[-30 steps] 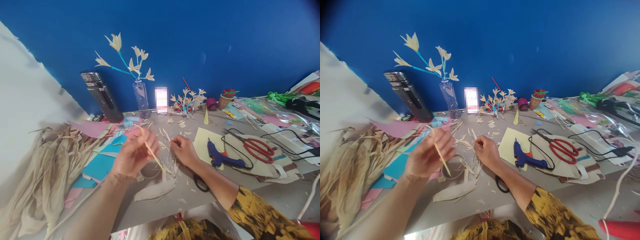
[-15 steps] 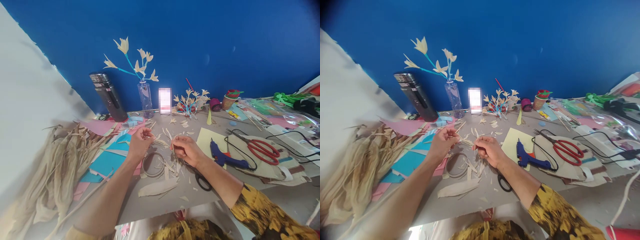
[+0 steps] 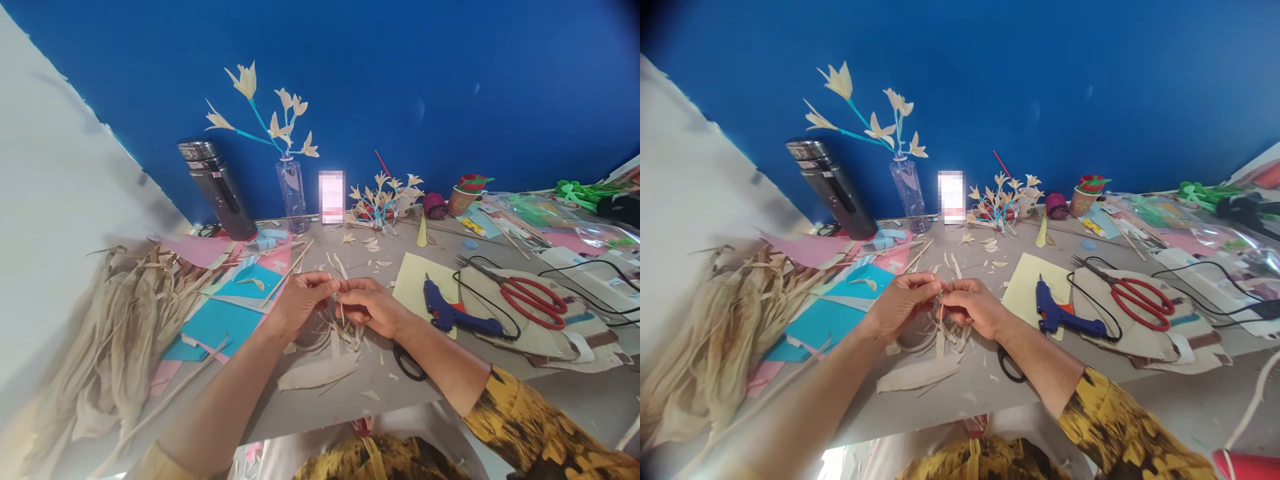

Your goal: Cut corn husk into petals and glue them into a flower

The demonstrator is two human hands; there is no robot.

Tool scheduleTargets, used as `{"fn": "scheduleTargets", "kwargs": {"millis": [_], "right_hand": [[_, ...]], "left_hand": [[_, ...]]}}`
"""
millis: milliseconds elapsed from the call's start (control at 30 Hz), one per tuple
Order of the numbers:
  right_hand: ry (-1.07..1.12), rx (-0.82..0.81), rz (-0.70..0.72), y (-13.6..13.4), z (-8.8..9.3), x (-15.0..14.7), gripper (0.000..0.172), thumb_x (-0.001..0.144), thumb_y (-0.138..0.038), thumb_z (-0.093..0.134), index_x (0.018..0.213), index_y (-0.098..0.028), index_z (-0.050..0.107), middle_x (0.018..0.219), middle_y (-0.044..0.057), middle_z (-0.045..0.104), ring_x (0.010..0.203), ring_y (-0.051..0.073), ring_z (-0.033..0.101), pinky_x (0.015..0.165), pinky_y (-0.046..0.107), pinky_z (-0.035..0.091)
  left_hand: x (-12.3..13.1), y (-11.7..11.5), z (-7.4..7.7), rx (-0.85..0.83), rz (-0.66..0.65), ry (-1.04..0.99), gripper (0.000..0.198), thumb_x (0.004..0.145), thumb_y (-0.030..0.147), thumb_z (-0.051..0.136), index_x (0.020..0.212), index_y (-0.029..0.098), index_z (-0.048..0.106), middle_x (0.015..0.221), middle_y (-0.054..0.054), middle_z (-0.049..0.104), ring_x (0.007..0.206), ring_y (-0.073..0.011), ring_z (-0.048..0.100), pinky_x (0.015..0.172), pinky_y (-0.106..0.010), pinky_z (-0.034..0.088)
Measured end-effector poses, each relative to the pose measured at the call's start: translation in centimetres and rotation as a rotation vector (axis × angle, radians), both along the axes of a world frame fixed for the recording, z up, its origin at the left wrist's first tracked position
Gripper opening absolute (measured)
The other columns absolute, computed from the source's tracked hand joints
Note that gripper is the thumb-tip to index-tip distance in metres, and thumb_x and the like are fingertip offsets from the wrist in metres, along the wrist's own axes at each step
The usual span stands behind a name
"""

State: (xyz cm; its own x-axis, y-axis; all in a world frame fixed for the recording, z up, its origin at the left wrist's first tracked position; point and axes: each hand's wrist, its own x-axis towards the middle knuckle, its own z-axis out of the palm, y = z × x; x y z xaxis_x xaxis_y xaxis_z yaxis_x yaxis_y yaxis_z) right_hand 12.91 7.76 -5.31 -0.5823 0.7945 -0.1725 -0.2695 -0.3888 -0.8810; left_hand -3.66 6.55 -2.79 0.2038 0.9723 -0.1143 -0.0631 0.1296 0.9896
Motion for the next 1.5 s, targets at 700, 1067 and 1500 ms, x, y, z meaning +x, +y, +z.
{"fn": "scheduleTargets", "kwargs": {"millis": [700,1067,1500], "right_hand": [[-0.295,0.245,-0.094,-0.4,0.3,0.4,0.037,0.059,-0.042,0.088,0.061,-0.016,0.062,0.057,0.001,0.067,0.047,0.007,0.042,0.047,0.022,0.030],[-0.419,0.483,-0.405,0.0,-0.2,0.3,0.019,0.075,-0.037,0.071,0.076,-0.018,0.069,0.063,-0.002,0.058,0.057,0.011,0.046,0.053,0.024,0.036],[-0.255,0.216,-0.474,0.8,-0.9,0.6,0.034,0.073,-0.048,0.075,0.068,-0.016,0.067,0.060,0.000,0.059,0.045,0.006,0.029,0.043,0.023,0.017]], "left_hand": [[0.0,0.1,-0.2,-0.162,0.077,-0.263,0.033,0.055,0.034,0.092,0.056,0.014,0.065,0.049,0.003,0.050,0.048,-0.0081,0.046,0.049,-0.022,0.041],[-0.3,0.5,-0.2,-0.183,0.246,-0.391,0.033,0.056,0.026,0.092,0.080,0.010,0.076,0.054,0.005,0.050,0.049,-0.0049,0.042,0.045,-0.018,0.034],[-0.5,0.9,-0.6,-0.077,0.357,-0.573,0.030,0.061,0.023,0.089,0.083,0.014,0.072,0.074,0.000,0.064,0.051,-0.0046,0.049,0.045,-0.019,0.039]]}}
